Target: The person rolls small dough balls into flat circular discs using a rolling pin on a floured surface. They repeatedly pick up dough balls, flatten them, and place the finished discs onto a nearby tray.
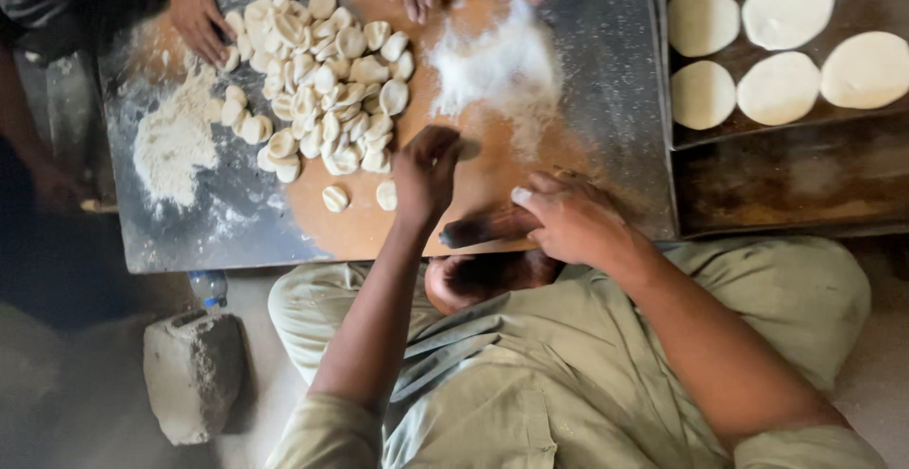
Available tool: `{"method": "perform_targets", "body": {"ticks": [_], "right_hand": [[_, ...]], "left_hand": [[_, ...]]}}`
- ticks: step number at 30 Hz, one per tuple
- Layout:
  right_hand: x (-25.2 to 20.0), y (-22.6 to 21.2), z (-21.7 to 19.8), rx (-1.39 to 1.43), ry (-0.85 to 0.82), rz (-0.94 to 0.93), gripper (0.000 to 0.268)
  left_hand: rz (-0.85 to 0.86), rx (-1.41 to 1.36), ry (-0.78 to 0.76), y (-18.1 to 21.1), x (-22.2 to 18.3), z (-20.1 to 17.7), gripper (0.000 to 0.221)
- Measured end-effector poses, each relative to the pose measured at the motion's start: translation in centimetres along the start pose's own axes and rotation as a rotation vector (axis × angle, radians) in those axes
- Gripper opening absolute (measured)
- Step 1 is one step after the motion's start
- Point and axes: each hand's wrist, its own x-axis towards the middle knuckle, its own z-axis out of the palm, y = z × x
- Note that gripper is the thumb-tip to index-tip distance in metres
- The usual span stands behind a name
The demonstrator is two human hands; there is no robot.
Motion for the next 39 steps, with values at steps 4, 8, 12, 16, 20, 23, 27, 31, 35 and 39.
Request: {"method": "perform_targets", "body": {"ticks": [4,8,12,16,20,23,27,31,35,39], "right_hand": [[0.1,0.2,-0.4,0.002,-0.061,0.041,0.054],[0.1,0.3,-0.8,0.010,-0.081,0.068,0.057],[0.7,0.5,-0.8,0.006,-0.019,-0.020,0.052],[1.1,0.1,-0.3,0.005,-0.130,0.058,0.055],[0.8,0.7,0.9,-0.099,-0.147,0.087,0.059],[-0.4,0.9,2.1,-0.115,0.030,-0.052,0.059],[-0.2,0.5,2.5,-0.027,0.043,0.114,0.058],[2.2,1.8,1.6,-0.077,0.057,0.217,0.050],[3.7,3.2,0.8,-0.098,0.351,0.085,0.056],[1.5,1.6,1.6,-0.115,0.134,0.143,0.056]], "left_hand": [[0.315,0.261,0.024,-0.7,4.1,4.4,0.028],[0.544,0.510,-0.169,-0.8,3.1,5.1,0.051],[0.475,0.581,-0.379,-0.1,0.9,4.0,0.074],[0.409,0.619,-0.460,0.1,2.6,3.1,0.064],[0.300,0.629,-0.531,0.1,1.5,2.2,0.063],[0.412,0.661,-0.505,0.3,-5.6,1.2,0.081],[0.250,0.457,-0.513,-1.5,-6.3,0.1,0.070],[0.084,0.718,-0.242,-4.8,1.7,3.8,0.072],[0.103,0.717,0.118,-5.1,5.0,5.8,0.057],[0.117,0.766,0.089,-1.4,-0.8,4.0,0.044]]}}
